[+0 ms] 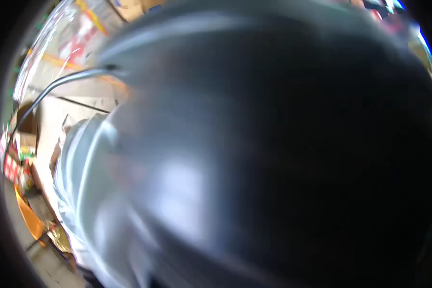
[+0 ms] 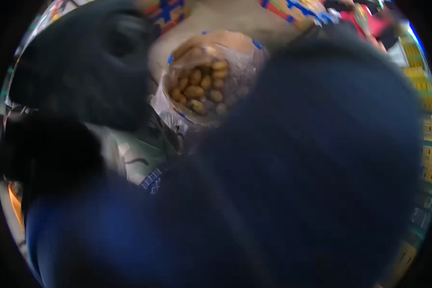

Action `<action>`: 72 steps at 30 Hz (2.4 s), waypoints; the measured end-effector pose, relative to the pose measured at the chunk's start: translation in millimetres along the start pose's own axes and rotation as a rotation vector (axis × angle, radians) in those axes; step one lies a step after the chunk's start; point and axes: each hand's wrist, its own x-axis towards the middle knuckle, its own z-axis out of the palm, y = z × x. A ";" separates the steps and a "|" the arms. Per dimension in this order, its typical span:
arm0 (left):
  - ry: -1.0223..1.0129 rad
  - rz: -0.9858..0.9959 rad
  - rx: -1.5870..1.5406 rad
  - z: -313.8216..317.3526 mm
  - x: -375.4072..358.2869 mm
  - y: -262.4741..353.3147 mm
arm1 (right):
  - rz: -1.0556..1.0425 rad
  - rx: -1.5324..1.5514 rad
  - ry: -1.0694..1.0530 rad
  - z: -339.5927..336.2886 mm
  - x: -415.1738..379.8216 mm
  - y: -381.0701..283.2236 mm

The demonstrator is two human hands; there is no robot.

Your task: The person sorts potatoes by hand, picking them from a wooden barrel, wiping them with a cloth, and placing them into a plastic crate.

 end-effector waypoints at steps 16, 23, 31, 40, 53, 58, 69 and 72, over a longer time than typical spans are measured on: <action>0.029 0.021 0.062 -25.9 3.5 24.5 | -0.013 0.123 -0.072 -19.7 12.1 -28.1; 0.053 0.020 0.066 -32.5 9.3 24.2 | 0.028 0.225 -0.198 -26.3 27.7 -22.6; -0.004 0.019 -0.086 -42.9 8.8 8.9 | -0.247 0.759 0.042 14.5 -45.5 -42.7; -0.232 -0.112 -0.351 66.3 22.3 -67.3 | -0.048 0.043 0.043 16.7 31.6 0.0; -0.396 -0.306 -0.669 192.9 52.8 -152.2 | 0.257 0.399 0.277 -116.5 39.7 39.9; -0.292 -0.391 -0.617 194.0 63.6 -160.6 | 0.424 0.472 0.474 -160.8 60.4 121.0; -0.313 -0.475 -0.562 207.7 86.2 -188.8 | 0.608 0.070 0.014 -22.1 80.4 214.6; -0.265 -0.486 -0.553 202.6 88.6 -187.7 | 0.694 0.124 0.011 34.9 81.8 218.7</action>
